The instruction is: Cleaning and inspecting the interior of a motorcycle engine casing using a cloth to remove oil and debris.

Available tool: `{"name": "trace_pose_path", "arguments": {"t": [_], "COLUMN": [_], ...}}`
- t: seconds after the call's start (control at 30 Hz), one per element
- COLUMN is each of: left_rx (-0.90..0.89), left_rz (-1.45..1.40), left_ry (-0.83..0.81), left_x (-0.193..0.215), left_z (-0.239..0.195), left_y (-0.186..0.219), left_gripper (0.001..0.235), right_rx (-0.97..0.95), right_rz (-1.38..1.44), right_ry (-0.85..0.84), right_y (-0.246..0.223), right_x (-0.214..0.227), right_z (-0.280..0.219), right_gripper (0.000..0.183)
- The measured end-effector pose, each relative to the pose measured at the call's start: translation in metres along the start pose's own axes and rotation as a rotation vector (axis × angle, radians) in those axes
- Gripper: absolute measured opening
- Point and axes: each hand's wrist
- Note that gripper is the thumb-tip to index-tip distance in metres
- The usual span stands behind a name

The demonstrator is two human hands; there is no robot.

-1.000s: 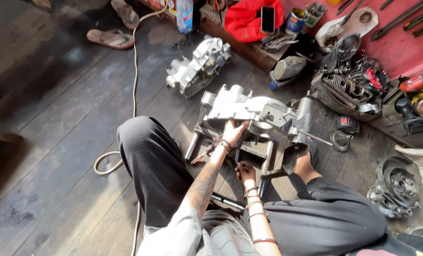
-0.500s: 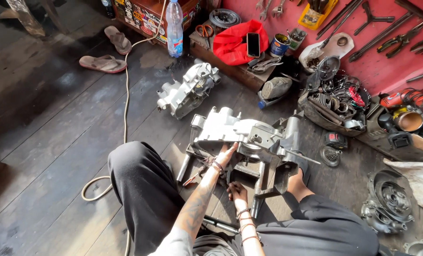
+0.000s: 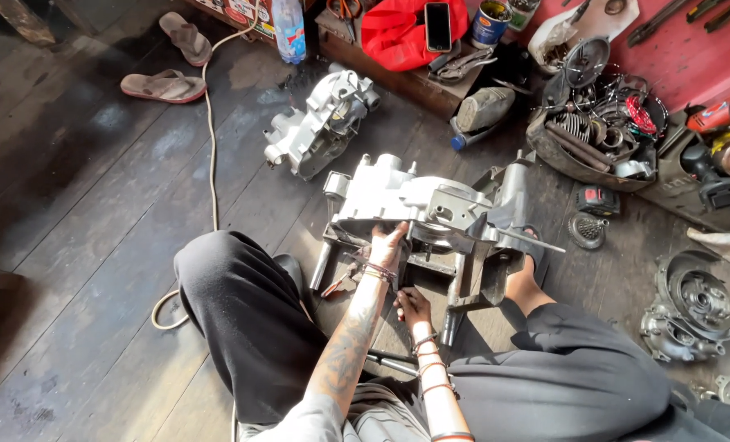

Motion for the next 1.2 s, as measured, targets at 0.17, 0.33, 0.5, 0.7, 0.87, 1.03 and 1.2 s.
{"name": "trace_pose_path", "arguments": {"t": [0.17,0.33,0.5,0.7,0.87,1.03,1.2], "left_rx": [0.080,0.267,0.222,0.287,0.247,0.100,0.212], "left_rz": [0.091,-0.427,-0.682,-0.475,-0.627,-0.697,-0.360], "left_ry": [-0.073,-0.048,0.115,0.107,0.173,-0.059,0.212], "left_x": [0.022,0.051,-0.040,0.102,-0.072,-0.007,0.012], "left_z": [0.014,0.000,-0.051,0.024,-0.094,-0.057,-0.029], "left_y": [0.000,-0.053,0.026,-0.098,0.109,0.030,-0.027], "left_gripper": [0.073,0.081,0.096,0.096,0.075,0.097,0.095], "right_rx": [0.023,0.044,0.075,0.056,0.006,0.025,0.051], "right_rz": [0.038,0.041,-0.061,0.023,0.058,0.096,-0.009], "right_ry": [0.001,-0.042,-0.005,0.016,0.017,0.032,0.004], "right_y": [0.000,0.006,0.004,-0.008,0.009,0.018,0.014], "right_x": [0.003,0.006,0.007,0.004,0.007,0.016,0.004], "right_z": [0.004,0.009,0.001,-0.003,0.003,-0.001,0.017], "right_gripper": [0.017,0.018,0.016,0.015,0.015,0.016,0.018]}}
Point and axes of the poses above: each hand's wrist, its own z-axis towards the middle knuckle, its own x-axis out of the back of the hand, y = z × x, and after that the axes turned 13 degrees about -y, right-handed
